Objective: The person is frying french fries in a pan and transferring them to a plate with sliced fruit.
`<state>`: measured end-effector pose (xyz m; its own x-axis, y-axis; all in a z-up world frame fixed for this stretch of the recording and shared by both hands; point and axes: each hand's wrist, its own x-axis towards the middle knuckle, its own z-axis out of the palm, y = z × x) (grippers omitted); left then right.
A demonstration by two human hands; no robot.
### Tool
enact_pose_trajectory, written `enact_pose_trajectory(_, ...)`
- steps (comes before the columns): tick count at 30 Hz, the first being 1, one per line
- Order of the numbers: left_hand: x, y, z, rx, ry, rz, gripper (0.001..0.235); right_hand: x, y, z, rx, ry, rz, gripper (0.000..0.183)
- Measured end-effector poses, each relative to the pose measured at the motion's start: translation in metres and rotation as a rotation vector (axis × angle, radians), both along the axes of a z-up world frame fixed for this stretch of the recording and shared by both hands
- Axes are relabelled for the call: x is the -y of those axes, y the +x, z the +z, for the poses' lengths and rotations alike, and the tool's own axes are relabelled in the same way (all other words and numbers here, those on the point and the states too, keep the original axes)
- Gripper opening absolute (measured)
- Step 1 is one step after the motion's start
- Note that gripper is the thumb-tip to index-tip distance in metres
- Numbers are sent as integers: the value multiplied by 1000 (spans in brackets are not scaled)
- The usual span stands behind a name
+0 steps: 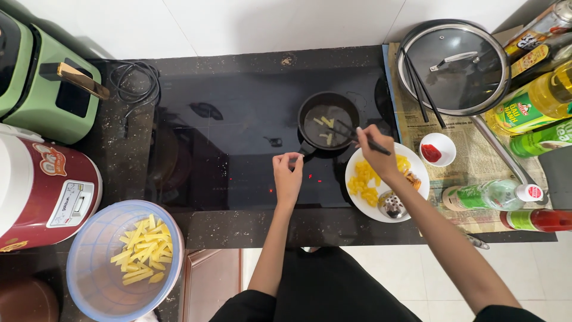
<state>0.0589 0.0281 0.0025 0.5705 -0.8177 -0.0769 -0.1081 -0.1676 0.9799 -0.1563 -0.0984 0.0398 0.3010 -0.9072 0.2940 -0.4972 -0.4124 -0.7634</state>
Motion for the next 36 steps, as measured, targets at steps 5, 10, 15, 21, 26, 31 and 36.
enact_pose_trajectory(5, 2, -2, 0, 29, -20, -5, 14, -8, 17, -8, 25, 41, 52, 24)
enact_pose_trajectory(10, 0, 2, -2, 26, 6, 2, 15, -13, 17, -9, 170, 180, 10, 26)
enact_pose_trajectory(15, -1, 3, -2, 18, -7, 22, 14, -13, 3, -13, 144, 176, -135, 32)
enact_pose_trajectory(21, 6, -2, -14, 12, -94, 1, 10, -32, -22, 7, 274, 175, -316, 36)
enact_pose_trajectory(26, 23, -16, -19, -99, -138, -68, 14, -39, -41, 7, 212, 162, -334, 40)
enact_pose_trajectory(31, 23, -43, 6, -216, -81, -188, 12, -61, -66, 16, 283, 170, -340, 36)
enact_pose_trajectory(36, 25, -68, -1, -260, -65, -271, 12, -84, -127, -7, 654, 205, -477, 38)
